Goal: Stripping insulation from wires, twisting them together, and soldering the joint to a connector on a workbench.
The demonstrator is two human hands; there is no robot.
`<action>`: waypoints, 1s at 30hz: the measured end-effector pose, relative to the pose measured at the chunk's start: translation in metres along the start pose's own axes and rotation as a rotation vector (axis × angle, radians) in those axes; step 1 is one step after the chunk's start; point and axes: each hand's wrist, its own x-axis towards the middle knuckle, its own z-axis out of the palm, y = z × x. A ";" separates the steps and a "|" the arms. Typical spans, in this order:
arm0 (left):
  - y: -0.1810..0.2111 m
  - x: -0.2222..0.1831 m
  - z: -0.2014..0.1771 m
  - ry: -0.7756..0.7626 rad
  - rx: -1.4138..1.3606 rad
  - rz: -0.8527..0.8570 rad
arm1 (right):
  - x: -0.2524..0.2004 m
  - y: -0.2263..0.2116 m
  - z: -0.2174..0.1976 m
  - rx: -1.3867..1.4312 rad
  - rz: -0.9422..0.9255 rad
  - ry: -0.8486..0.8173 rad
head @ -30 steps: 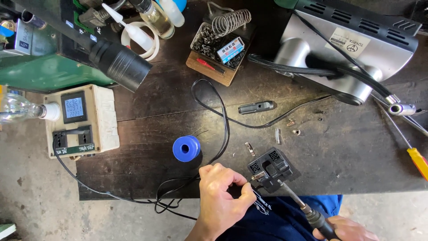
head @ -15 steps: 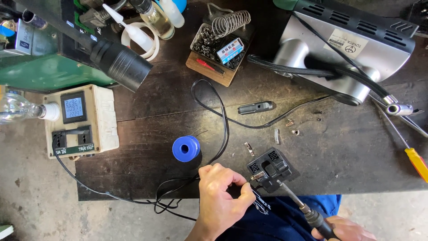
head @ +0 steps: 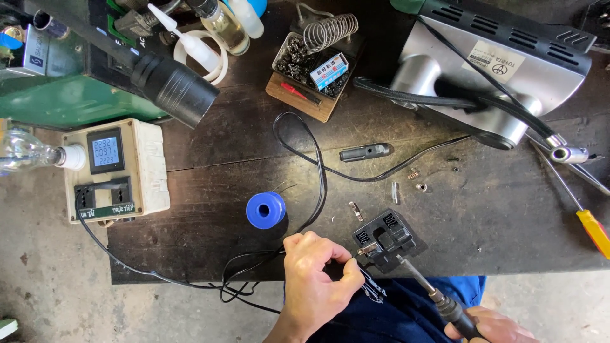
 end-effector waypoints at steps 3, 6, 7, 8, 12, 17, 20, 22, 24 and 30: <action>0.000 -0.001 0.000 -0.006 -0.005 -0.009 | -0.009 0.003 0.013 0.082 0.065 0.216; 0.000 -0.001 -0.001 -0.005 -0.009 -0.003 | -0.017 0.008 0.022 0.226 -0.363 0.485; 0.000 -0.001 -0.001 -0.002 -0.011 -0.002 | -0.021 0.002 0.022 0.244 -0.406 0.553; 0.001 0.000 -0.001 -0.001 -0.014 -0.001 | -0.025 -0.003 0.021 0.263 -0.447 0.620; -0.001 -0.002 0.000 -0.001 -0.018 -0.007 | -0.034 -0.012 0.012 0.334 -0.456 0.622; -0.004 -0.003 0.002 0.005 -0.019 -0.008 | -0.010 -0.005 -0.001 0.034 0.008 0.212; -0.002 -0.002 0.002 0.024 -0.005 0.002 | 0.185 0.159 0.112 0.286 0.153 0.295; -0.002 -0.001 0.001 0.025 -0.006 0.000 | 0.208 0.157 0.117 0.209 0.455 0.328; -0.001 -0.001 0.001 0.025 -0.007 -0.002 | 0.231 0.155 0.122 0.048 1.058 0.369; -0.002 -0.001 0.002 0.031 -0.005 -0.001 | 0.207 0.097 0.070 -0.117 1.810 0.317</action>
